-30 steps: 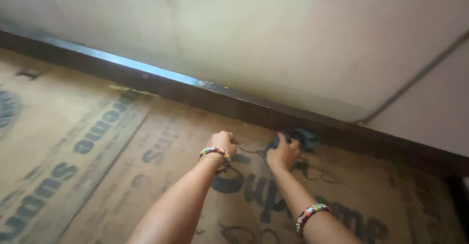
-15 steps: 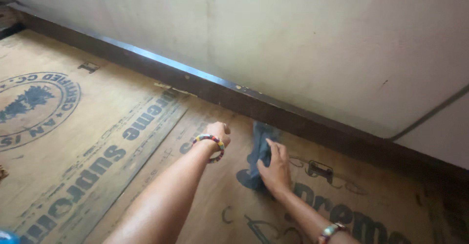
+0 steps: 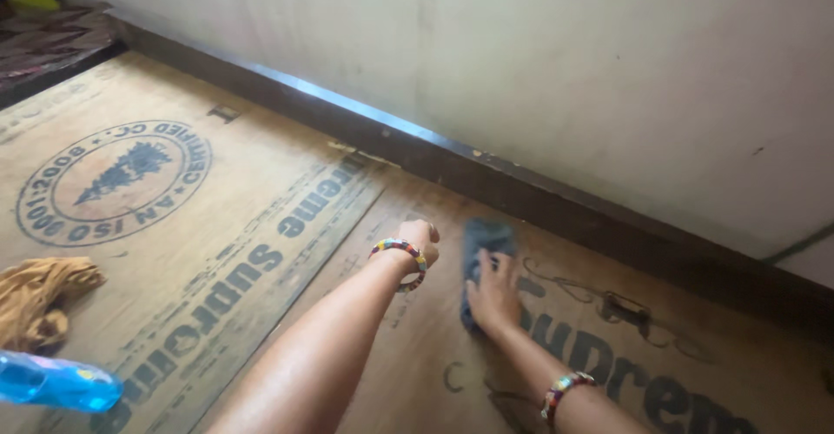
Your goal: The person wipes a wooden floor with a blue cloth, moving methodically along the baseboard and across the surface. A spray bottle and another cloth are visible nearby, but the person uses only the blue cloth to clean the floor.
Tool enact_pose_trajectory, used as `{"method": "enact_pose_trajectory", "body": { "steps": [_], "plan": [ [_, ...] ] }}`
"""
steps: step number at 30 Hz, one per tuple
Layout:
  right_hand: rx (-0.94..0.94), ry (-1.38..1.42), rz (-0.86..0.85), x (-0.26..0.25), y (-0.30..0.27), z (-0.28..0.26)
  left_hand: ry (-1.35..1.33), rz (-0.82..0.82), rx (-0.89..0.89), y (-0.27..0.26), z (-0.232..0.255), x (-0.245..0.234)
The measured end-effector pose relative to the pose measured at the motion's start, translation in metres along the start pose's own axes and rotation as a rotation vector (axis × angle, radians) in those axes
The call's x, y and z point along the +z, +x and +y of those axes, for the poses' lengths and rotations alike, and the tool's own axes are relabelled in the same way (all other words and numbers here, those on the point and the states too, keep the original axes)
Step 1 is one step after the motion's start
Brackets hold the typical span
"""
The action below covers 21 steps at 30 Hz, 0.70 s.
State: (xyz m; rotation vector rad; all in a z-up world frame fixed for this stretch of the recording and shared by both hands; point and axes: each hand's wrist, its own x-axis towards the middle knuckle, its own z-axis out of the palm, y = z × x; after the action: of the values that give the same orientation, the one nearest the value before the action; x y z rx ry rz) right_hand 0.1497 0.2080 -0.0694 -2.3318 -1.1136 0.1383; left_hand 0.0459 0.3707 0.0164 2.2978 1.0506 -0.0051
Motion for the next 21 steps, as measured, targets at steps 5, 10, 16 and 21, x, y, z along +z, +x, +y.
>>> {"method": "enact_pose_trajectory", "body": {
  "steps": [5,10,16,21],
  "plan": [
    [-0.336,0.259,0.081,0.006,-0.005,-0.054,0.087,0.042,-0.101,-0.006,-0.026,-0.021],
    [-0.847,0.304,-0.192,-0.013,-0.090,-0.082,0.083,0.214,-0.286,-0.032,-0.037,-0.078],
    [-1.580,0.168,-0.453,-0.013,-0.137,-0.059,-0.039,0.090,-0.385,-0.074,-0.051,-0.122],
    [-1.435,0.000,-0.388,-0.014,-0.087,-0.060,0.190,-0.130,-0.132,-0.053,-0.093,-0.111]
  ]
}}
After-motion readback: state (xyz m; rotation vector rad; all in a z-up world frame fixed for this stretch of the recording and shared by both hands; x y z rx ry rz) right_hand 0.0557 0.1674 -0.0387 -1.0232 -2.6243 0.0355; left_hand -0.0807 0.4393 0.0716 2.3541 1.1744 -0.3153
